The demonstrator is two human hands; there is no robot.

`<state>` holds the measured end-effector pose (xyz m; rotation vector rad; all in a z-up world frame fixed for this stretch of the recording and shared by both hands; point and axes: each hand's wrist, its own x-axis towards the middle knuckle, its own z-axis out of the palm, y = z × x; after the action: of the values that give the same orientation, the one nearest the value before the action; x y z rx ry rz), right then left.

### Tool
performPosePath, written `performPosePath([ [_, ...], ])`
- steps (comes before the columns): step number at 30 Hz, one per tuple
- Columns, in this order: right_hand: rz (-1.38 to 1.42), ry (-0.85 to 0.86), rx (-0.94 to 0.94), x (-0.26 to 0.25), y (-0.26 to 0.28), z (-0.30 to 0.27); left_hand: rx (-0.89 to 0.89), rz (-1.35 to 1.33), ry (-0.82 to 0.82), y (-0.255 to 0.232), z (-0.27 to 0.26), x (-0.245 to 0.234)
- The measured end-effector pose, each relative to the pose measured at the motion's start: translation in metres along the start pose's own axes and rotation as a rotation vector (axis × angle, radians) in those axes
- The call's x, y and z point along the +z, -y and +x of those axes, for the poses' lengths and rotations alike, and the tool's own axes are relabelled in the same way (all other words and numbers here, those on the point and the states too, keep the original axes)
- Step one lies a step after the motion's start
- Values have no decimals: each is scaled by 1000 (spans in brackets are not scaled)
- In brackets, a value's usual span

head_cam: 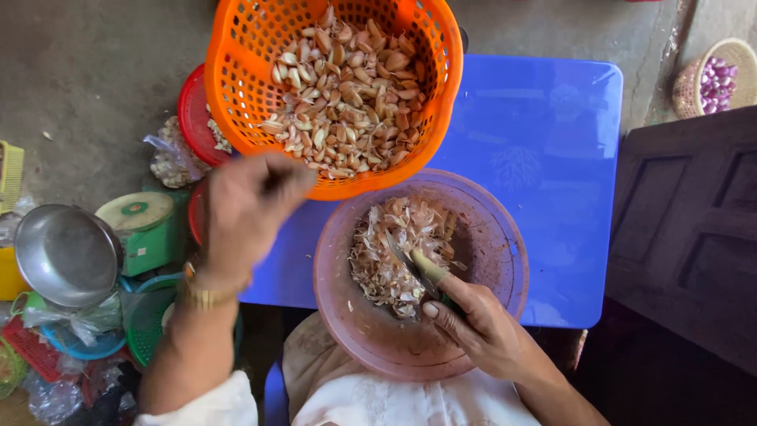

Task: Peeling garlic cloves using a small knife over a bowl

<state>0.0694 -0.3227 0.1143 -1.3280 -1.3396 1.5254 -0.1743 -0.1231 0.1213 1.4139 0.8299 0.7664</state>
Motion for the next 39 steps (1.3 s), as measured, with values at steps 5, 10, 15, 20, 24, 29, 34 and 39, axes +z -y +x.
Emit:
performPosePath([
  [5, -16, -3, 87, -2, 6, 0, 286, 944, -45, 21, 94, -38],
  [10, -36, -10, 32, -5, 3, 2, -43, 1378, -5, 67, 141, -38],
  [15, -33, 2, 43, -5, 3, 2, -63, 1489, 55, 109, 162, -43],
  [20, -32, 13, 71, -4, 3, 3, 17, 1501, 83, 88, 159, -43],
  [24, -27, 1, 49, -3, 6, 0, 203, 1134, -80, 18, 125, -51],
  [29, -14, 15, 84, -1, 8, -1, -30, 10, -400, -22, 43, -101],
  [34, -37, -30, 213, 5, 8, -3, -246, -1003, -750, 92, -28, -194],
  [39, -18, -26, 236, 14, 15, -1, -381, -872, -988, 232, -82, -182],
])
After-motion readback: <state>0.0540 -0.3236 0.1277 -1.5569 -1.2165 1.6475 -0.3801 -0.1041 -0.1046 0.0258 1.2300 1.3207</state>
